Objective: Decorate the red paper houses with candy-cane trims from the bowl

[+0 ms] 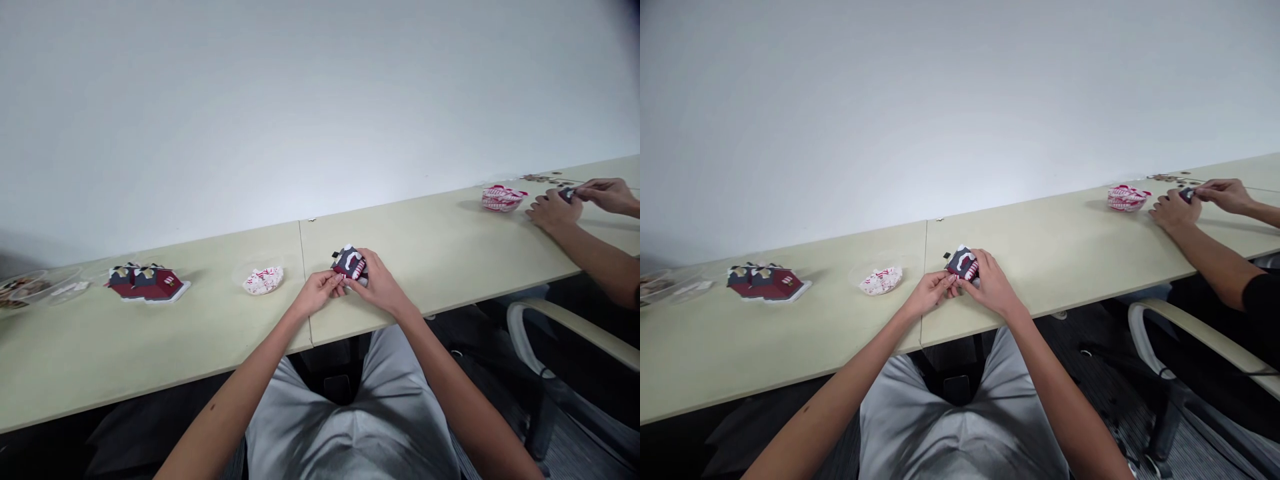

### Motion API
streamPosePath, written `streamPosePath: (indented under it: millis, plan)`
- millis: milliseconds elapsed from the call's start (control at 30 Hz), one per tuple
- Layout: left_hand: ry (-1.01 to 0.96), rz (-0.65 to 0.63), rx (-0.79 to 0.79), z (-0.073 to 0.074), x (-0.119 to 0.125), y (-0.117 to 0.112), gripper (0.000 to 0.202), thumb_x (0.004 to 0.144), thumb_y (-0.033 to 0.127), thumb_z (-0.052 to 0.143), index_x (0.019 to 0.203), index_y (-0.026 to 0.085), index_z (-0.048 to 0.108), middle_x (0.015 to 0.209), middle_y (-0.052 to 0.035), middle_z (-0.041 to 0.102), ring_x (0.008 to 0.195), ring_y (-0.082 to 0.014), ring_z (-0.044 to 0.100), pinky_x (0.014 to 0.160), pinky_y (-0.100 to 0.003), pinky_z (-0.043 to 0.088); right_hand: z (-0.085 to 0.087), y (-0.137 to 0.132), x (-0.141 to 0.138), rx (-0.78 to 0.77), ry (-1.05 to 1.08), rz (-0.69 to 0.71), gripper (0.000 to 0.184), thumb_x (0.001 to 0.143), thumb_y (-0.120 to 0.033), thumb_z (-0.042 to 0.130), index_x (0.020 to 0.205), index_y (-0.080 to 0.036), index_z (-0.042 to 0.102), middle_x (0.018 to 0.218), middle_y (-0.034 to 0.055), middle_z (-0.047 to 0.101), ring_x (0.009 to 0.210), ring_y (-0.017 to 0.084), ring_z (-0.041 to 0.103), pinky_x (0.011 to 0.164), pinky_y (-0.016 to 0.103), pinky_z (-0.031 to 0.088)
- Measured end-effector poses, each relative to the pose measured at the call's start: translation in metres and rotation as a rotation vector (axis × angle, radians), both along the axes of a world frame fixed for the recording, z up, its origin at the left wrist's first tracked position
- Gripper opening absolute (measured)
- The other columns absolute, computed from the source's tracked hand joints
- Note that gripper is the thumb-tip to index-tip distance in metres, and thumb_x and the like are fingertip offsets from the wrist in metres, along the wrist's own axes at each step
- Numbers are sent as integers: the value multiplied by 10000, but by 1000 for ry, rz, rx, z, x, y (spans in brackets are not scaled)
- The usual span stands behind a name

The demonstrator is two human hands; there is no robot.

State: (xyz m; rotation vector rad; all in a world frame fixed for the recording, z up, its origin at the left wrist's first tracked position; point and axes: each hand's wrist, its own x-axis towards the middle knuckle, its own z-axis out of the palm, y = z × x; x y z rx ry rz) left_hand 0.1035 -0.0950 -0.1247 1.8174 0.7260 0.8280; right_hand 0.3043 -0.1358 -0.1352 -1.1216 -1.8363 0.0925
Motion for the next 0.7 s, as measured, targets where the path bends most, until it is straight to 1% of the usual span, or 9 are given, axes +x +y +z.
streamPosePath:
  millis: [167, 367, 533, 700]
  plan:
    - [7, 1, 0, 3, 0, -2, 496, 925, 586, 575, 818, 115, 685, 743, -60, 667, 591, -102, 511, 541, -216, 389, 1, 1, 1, 12, 17, -8, 691, 853, -437, 726, 1408, -215, 380, 1370, 164, 510, 1302, 326, 487, 1100, 507, 438]
    - [34, -8, 32, 3, -1, -2, 490, 936, 580, 563, 843, 116, 687, 749, -61, 680, 596, -106, 511, 564, -224, 388, -1, 3, 3, 35, 43, 10, 710, 818, -455, 768, 1377, -230, 392, 1346, 155, 506, 1289, 327, 495, 1097, 508, 442]
    - [57, -7, 116, 2, -3, -4, 467, 961, 540, 537, 843, 119, 703, 822, -86, 722, 710, -142, 584, 676, -248, 439, -2, 3, 7, 75, 38, 55, 705, 829, -423, 766, 1383, -240, 370, 1384, 159, 468, 1345, 315, 456, 1114, 497, 434]
    - [69, -2, 170, 1, -2, -5, 415, 980, 494, 528, 896, 126, 699, 871, -90, 736, 816, -178, 642, 766, -266, 467, -3, 5, 8, 91, 56, 63, 703, 834, -411, 764, 1390, -253, 364, 1399, 158, 459, 1365, 313, 449, 1139, 513, 415]
